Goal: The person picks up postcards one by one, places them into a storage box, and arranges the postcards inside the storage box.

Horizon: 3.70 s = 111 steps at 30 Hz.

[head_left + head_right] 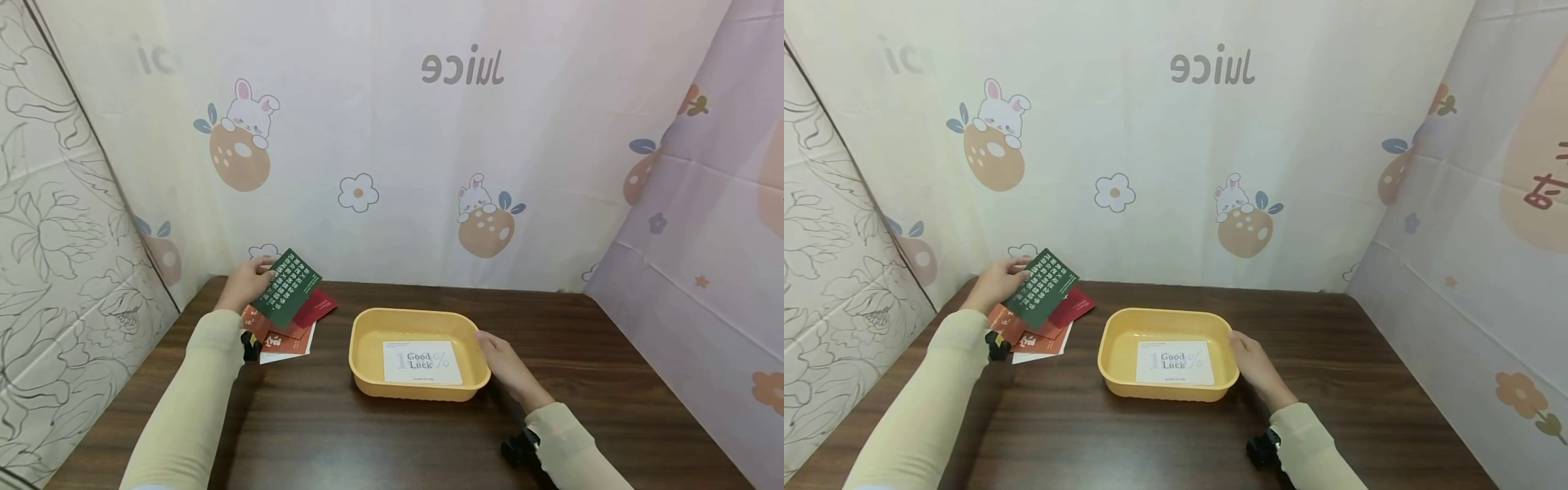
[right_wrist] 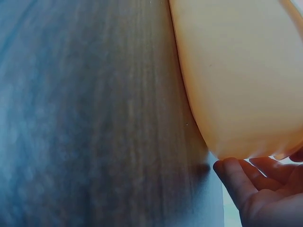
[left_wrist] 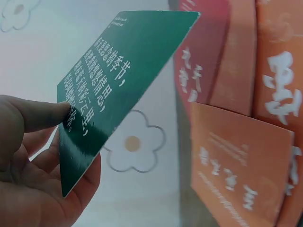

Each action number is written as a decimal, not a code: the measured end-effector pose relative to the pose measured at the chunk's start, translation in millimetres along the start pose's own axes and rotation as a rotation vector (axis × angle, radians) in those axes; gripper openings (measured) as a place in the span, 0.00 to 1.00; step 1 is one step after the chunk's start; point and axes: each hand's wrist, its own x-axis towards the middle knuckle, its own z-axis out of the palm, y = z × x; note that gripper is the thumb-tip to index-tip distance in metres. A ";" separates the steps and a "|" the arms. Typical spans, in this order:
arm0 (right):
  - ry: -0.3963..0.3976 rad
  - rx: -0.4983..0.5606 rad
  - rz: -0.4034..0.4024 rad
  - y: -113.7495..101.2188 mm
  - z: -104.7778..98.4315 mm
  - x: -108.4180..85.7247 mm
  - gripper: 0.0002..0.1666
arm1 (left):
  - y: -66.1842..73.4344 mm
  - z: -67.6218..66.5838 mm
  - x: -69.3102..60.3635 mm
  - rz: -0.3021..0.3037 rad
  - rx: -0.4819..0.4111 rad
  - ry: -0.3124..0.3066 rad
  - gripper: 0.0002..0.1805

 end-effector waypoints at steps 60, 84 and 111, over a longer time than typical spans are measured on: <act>-0.099 -0.007 -0.002 -1.5 -9.6 8.3 0.39 | 150.4 77.9 -27.5 0.458 -0.044 -0.278 0.18; -0.044 -0.026 0.048 -1.0 -3.8 7.4 0.39 | 164.5 145.1 -30.2 0.447 0.098 -0.455 0.16; -0.057 -0.003 -0.021 -0.9 -3.8 5.6 0.39 | 179.8 166.9 -31.2 0.422 0.237 -0.662 0.16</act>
